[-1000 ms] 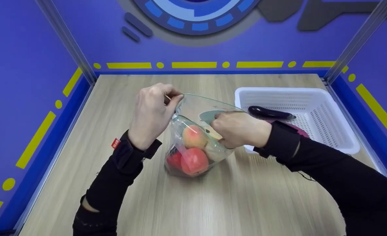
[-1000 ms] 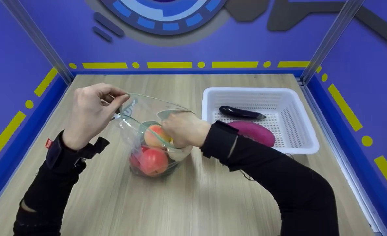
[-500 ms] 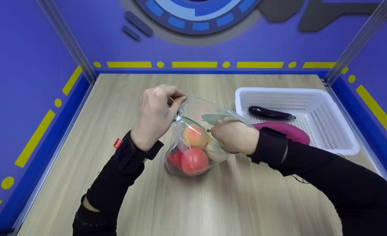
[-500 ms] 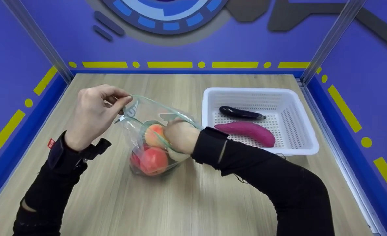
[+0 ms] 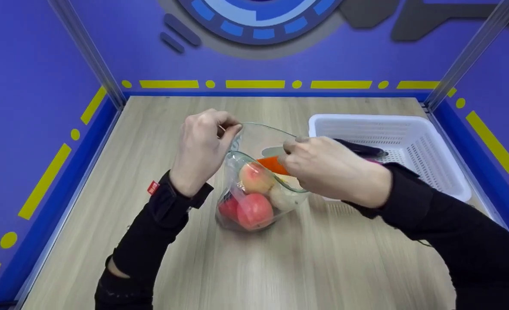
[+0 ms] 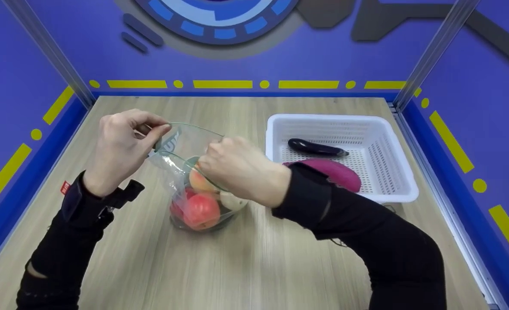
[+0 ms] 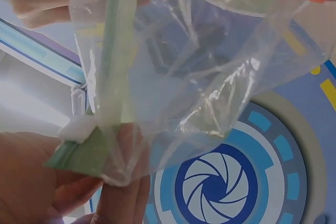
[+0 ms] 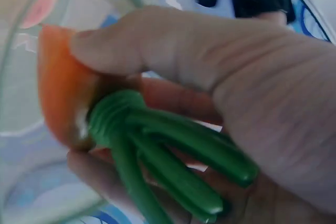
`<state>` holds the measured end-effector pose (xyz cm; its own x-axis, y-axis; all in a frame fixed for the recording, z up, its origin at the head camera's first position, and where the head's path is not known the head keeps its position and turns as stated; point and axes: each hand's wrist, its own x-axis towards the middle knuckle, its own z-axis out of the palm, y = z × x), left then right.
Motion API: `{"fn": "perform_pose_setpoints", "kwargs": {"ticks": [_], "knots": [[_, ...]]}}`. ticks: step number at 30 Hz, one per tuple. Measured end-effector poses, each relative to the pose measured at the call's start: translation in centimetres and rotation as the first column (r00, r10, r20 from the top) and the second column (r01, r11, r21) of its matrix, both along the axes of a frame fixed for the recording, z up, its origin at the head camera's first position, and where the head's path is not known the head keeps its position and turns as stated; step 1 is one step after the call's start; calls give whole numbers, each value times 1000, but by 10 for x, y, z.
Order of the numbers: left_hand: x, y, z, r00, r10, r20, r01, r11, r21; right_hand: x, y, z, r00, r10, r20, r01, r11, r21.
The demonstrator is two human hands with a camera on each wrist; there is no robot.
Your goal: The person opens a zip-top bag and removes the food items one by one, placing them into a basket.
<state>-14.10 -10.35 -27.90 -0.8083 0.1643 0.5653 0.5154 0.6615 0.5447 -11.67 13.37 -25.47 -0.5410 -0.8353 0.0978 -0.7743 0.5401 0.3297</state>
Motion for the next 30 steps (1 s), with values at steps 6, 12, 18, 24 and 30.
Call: {"fn": "perform_pose_setpoints", "kwargs": {"ticks": [6,12,18,24,30], "knots": [[-1,-4,1,1000,14,21,-14,1000,14,11,32,17,988,69,141,-35,972,-234],[-3,-7,2,999,33,26,-34,999,15,17,69,13,977,95,190,-28,945,-327],[-3,-8,3,999,39,23,-39,999,19,17,101,6,973,103,206,-16,922,-387],[-2,-10,2,998,51,31,-51,999,14,14,136,3,976,77,206,27,889,-457],[-2,-11,2,998,55,44,-55,998,12,9,169,-4,965,29,260,112,852,-512]]}}
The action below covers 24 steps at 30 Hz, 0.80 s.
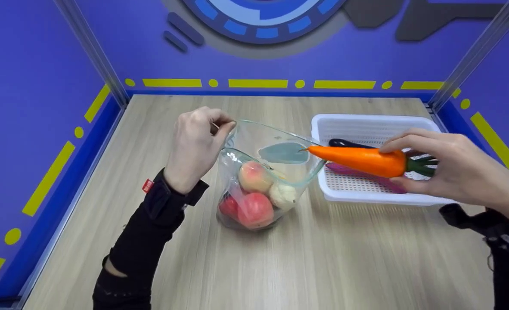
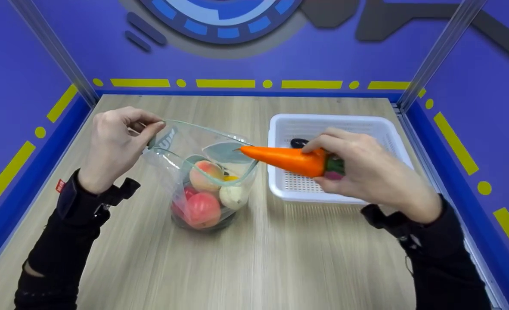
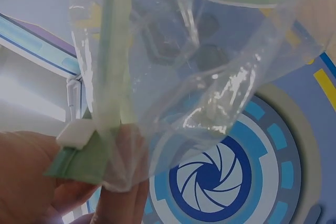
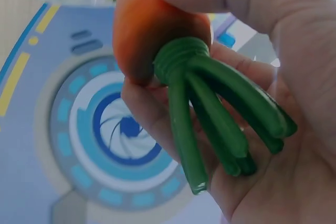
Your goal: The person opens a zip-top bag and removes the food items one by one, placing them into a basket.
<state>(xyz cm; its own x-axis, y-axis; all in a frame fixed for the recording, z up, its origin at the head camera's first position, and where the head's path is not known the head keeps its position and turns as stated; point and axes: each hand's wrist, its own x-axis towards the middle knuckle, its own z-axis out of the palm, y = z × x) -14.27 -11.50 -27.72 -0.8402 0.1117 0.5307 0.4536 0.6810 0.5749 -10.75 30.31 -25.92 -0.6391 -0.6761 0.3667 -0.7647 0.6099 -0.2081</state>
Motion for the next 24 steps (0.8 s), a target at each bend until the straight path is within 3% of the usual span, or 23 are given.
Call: {"fn": "perform_pose_setpoints", "kwargs": {"ticks": [7,11,14,17,20,24], "knots": [[1,1,-1,1000,6,-4,-6,1000,-7,-8,42,-18,991,-70,115,73,997,-23],[1,3,0,1000,-1,-11,1,1000,-10,-14,67,-29,969,-158,187,160,987,5],[1,3,1,1000,-1,-9,1,1000,-7,-20,79,-37,937,-255,241,249,967,54],[1,3,1,1000,4,-6,-4,1000,-4,-32,84,-46,905,-306,296,288,952,104],[2,3,1,1000,7,-5,-7,1000,-2,-47,81,-58,871,-305,386,270,952,143],[1,3,0,1000,12,3,-12,1000,1,-66,72,-78,803,-279,526,216,960,178]]}}
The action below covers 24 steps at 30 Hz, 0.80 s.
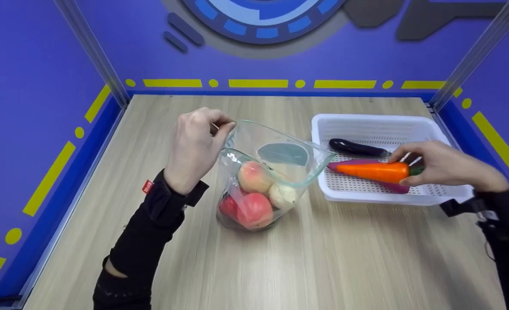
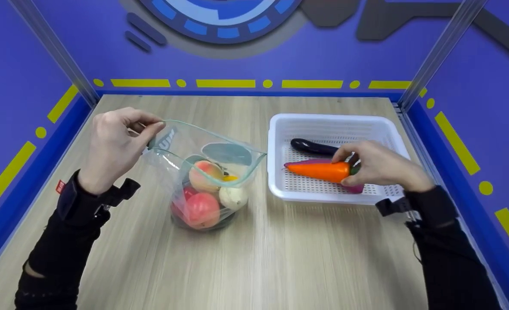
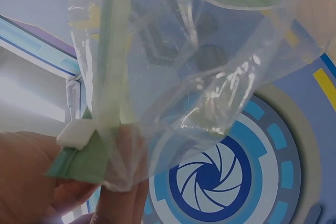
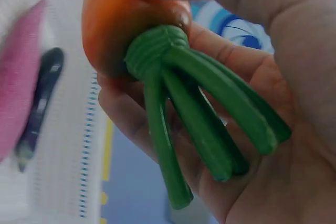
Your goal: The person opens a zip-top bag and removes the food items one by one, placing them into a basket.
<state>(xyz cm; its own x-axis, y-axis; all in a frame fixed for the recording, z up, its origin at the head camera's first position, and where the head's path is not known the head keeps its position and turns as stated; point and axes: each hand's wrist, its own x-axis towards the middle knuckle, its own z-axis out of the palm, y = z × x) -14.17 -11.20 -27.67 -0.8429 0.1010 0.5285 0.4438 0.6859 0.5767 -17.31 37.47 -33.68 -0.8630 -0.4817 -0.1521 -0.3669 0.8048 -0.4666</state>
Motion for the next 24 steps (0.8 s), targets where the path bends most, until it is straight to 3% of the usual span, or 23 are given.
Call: {"fn": "perform_pose_setpoints", "kwargs": {"ticks": [3,7,12,24], "knots": [[0,0,0,1000,1,6,-1,1000,-1,-12,-7,-14,996,22,84,-21,1000,-8],[0,1,0,1000,-1,7,1,1000,-5,-23,-14,-30,991,50,127,-50,999,-4],[0,1,0,1000,2,13,-2,1000,-7,-32,-20,-45,989,77,128,-87,993,75],[-1,1,-2,1000,-7,-13,7,1000,-1,-45,-23,-75,971,200,132,-225,950,215]]}}
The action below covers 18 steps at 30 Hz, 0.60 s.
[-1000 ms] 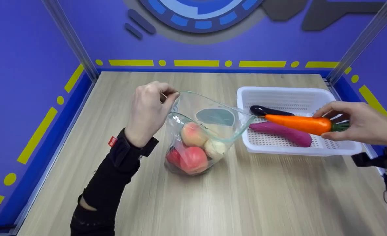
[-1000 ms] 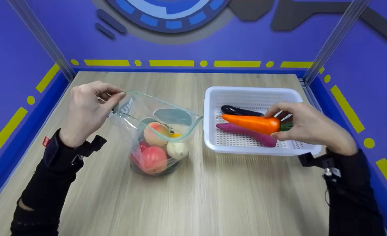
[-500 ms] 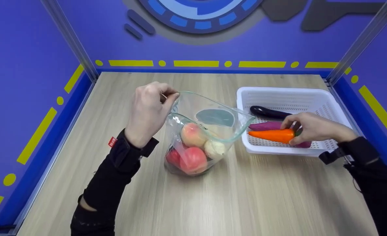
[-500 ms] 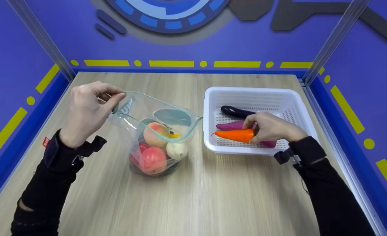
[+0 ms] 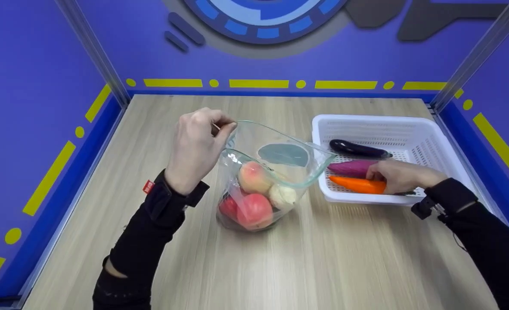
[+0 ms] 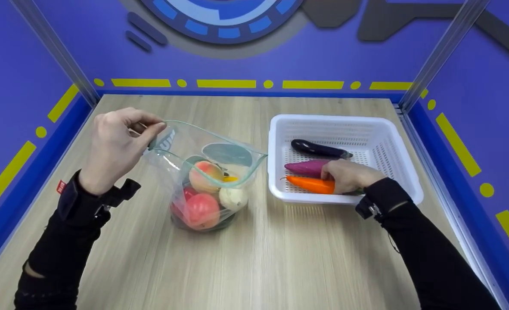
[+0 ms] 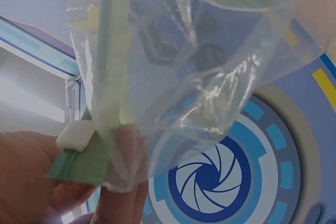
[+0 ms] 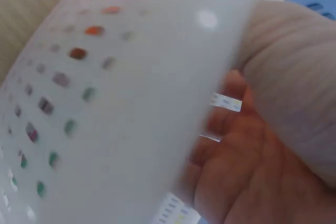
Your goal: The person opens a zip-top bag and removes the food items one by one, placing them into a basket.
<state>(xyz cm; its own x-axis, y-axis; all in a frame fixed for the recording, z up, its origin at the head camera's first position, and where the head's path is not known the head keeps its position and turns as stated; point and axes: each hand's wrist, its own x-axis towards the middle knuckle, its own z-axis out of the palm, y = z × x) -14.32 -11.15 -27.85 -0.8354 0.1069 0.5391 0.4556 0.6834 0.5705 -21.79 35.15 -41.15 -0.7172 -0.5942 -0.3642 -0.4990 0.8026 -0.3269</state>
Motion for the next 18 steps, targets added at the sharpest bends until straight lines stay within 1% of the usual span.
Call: {"fn": "perform_pose_setpoints", "kwargs": {"ticks": [4,6,8,11,13,15,16,17,18], "knots": [[0,1,0,1000,1,8,-1,1000,0,1,-3,-4,1000,9,-12,-9,1000,10],[0,1,0,1000,0,10,0,1000,0,3,-4,-1,1000,-9,-20,9,1000,9],[0,2,1,1000,-2,8,2,1000,-2,5,-7,5,998,-38,-43,38,999,7],[1,2,1,1000,-1,8,1,1000,-2,12,-15,22,990,-87,-106,85,996,-22],[1,2,1,1000,0,10,0,1000,0,19,-24,37,980,-108,-165,97,993,-73],[0,3,1,1000,-2,13,2,1000,1,27,-35,54,966,-111,-233,78,986,-148],[0,3,1,1000,-4,13,4,1000,1,32,-41,62,956,-104,-274,53,981,-189],[0,3,1,1000,-6,14,6,1000,2,37,-47,70,942,-96,-321,21,973,-229],[0,3,1,1000,-7,13,7,1000,1,42,-54,78,924,-87,-372,-15,965,-263]]}}
